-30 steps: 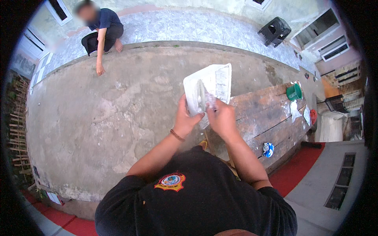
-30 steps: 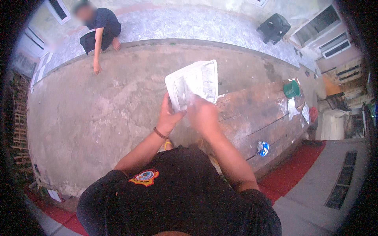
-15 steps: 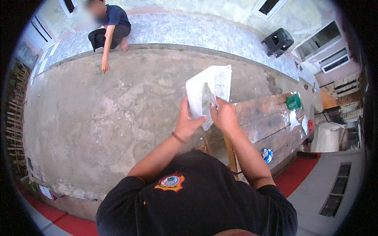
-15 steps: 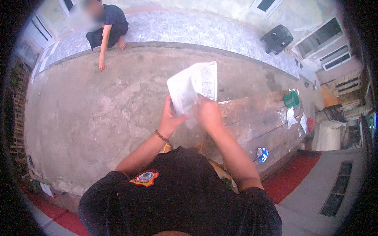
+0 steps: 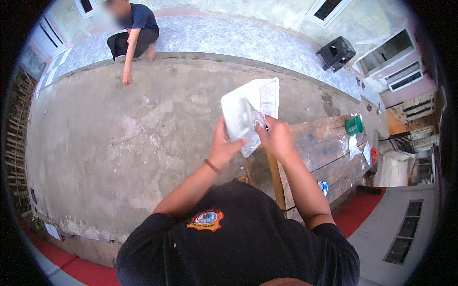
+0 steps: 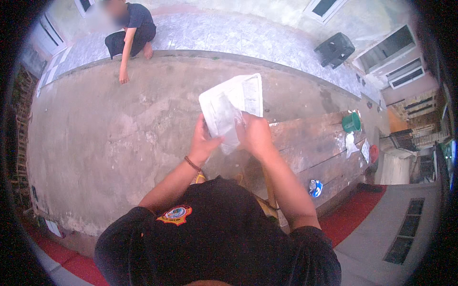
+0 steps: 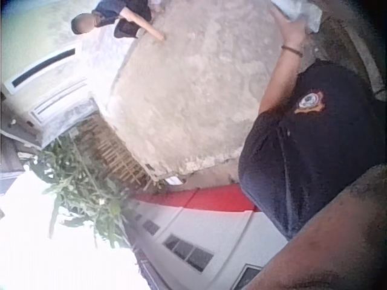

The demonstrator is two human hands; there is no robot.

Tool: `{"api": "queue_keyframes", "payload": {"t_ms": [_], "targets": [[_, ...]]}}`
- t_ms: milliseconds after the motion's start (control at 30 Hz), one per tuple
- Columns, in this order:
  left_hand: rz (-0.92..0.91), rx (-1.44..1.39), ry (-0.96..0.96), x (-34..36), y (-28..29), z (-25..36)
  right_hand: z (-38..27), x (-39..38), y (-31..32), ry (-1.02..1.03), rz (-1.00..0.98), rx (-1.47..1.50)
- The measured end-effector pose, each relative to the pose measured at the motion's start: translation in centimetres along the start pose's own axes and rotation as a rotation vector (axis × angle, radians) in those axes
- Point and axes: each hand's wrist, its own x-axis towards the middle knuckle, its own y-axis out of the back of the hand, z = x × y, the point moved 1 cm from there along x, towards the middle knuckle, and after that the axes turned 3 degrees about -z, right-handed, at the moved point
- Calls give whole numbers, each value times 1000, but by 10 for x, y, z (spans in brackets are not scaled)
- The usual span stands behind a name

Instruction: The person applies white plaster to a wall using a trowel and a small container. They repeatedly scoop plaster and smooth it onto the wall surface, occasionally mixing the plaster in the container.

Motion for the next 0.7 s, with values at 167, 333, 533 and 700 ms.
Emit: {"api": "queue_keyframes", "payload": {"t_ms": [167,333,533,700], "targets": [[-11,-71,27,1,-3,4,7,2,14,-130,241,-55],[6,-59,-13,5,-4,2,7,5,14,-125,-68,84],[11,-27,-61,14,-7,4,-8,-3,12,5,50,-80],[88,-104,52,12,0,17,17,-17,27,-162,150,435]]}}
